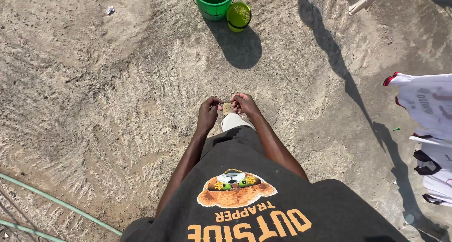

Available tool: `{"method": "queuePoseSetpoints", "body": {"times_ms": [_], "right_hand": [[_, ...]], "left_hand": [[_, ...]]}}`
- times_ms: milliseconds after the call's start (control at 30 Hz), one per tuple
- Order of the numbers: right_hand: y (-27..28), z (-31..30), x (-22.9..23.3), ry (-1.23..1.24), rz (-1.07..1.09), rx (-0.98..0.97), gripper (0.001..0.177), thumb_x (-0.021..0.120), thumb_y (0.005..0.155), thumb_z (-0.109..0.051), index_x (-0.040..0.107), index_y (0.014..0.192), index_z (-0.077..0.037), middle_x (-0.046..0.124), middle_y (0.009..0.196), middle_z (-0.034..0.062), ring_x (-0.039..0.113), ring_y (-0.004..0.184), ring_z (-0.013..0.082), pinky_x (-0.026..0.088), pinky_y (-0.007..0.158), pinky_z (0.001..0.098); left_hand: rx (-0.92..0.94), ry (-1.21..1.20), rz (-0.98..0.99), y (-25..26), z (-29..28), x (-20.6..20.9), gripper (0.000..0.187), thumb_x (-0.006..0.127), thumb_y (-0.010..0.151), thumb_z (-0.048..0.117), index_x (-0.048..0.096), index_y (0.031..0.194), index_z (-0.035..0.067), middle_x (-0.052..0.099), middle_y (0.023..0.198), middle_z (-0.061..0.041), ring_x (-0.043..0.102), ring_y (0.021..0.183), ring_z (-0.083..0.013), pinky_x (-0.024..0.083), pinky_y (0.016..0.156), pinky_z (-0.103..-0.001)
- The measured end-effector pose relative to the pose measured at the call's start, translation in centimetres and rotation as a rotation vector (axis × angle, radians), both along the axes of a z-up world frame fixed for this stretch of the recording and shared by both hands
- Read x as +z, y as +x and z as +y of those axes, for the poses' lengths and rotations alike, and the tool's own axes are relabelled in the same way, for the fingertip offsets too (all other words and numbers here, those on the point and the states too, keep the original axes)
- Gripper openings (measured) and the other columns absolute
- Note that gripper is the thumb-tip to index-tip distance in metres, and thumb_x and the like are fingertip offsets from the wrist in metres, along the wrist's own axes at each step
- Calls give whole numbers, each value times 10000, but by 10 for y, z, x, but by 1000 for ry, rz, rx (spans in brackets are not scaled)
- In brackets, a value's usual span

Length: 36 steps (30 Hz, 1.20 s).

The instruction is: Tying gloves to rebar, moving a green bucket, and checking laundry on a line.

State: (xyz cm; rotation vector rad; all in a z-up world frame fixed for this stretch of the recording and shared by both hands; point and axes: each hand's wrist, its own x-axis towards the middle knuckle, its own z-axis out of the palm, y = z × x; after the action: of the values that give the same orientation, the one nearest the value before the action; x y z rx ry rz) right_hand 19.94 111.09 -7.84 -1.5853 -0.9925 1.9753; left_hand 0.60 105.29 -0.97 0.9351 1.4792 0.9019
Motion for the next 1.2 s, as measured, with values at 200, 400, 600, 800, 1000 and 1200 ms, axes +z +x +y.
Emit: {"method": "queuePoseSetpoints", "body": {"times_ms": [200,400,600,800,1000,1200], "right_hand": [[-3,134,-10,-28,-32,108,297,497,1065,-294,677,1027,-60,714,789,28,668,663,102,536,595,249],[-39,248,-56,-138,-53,148,253,559,1025,-277,622,1134,-58,745,930,69,747,816,161,580,665,277],[-64,364,-169,-243,18,33,395,550,1016,-308,519,1318,-55,699,1119,139,751,957,225,616,780,334],[-76,454,-312,-311,-8,-115,488,616,995,-328,494,1365,-34,635,1103,126,732,1024,264,613,834,400],[-70,536,-422,-398,-66,-208,634,714,966,-352,451,1432,-11,502,1221,158,657,1176,340,610,918,472],[-64,620,-517,-540,-143,-362,723,694,930,-414,331,1507,-172,409,1385,201,546,1230,386,545,973,552]], "left_hand": [[74,13,-75,-7,115,9,257,438,982,-14,676,1074,17,653,797,-21,494,524,-62,419,485,-243],[125,-93,-62,-42,210,-19,286,428,964,-19,692,1067,17,665,811,-24,497,532,-68,424,504,-248],[54,-175,-12,-97,314,-63,406,378,828,-112,694,1051,12,671,833,-39,562,584,-97,486,558,-269],[60,-266,4,-159,415,-101,371,399,832,-107,672,1050,14,659,838,-41,584,607,-109,474,578,-285],[138,-322,-1,-195,486,-156,262,444,942,-38,671,1055,28,642,818,-40,568,628,-101,478,595,-277],[272,-382,-26,-196,537,-221,275,442,933,-41,680,1050,32,661,815,-37,595,639,-103,508,627,-273]]}}
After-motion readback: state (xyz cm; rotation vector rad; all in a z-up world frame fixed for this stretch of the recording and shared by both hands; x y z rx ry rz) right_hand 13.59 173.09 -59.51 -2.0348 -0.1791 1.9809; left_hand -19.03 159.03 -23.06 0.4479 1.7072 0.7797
